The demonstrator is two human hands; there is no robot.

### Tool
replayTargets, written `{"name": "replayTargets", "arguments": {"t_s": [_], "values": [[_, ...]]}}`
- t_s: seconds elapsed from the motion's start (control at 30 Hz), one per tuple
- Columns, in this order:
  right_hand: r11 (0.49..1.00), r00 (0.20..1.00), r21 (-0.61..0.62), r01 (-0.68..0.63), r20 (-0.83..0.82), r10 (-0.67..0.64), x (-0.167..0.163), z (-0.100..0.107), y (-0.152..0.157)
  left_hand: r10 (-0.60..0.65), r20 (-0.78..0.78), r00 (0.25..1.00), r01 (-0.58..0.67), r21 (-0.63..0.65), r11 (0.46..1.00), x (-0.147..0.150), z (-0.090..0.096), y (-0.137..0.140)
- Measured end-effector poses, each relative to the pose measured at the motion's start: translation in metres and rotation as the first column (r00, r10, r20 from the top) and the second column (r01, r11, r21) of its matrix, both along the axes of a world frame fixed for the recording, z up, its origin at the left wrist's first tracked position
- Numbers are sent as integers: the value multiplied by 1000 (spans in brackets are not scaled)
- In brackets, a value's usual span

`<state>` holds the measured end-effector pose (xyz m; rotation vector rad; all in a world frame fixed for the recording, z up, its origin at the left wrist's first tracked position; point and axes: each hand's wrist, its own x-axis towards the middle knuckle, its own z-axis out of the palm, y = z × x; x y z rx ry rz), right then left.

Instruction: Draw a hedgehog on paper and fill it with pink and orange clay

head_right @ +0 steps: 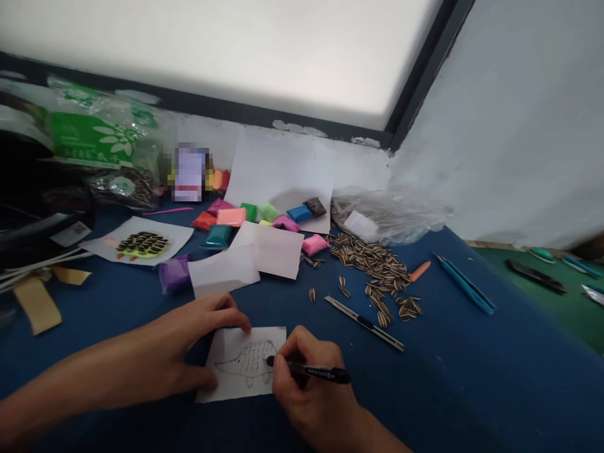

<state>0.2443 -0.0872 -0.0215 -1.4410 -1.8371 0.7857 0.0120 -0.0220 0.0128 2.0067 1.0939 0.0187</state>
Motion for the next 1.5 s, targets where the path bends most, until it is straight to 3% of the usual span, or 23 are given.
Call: {"name": "replayTargets", "arguments": {"t_s": [0.37, 0.77, 1.27, 1.5], "values": [[999, 999, -2, -48, 17, 48, 4, -3, -1, 8, 39, 999, -8, 9, 1000, 2, 1, -1], [1000, 1000, -9, -4, -31, 4, 6, -7, 1, 28, 24, 999, -28, 5, 1000, 4, 4, -2], [985, 977, -149, 87, -179, -114, 8, -2, -1, 15, 21, 1000, -15, 13, 1000, 3, 0, -1], [989, 988, -116, 87, -115, -100, 12, -8, -6, 23, 2, 1000, -23, 39, 999, 4, -3, -3]]}}
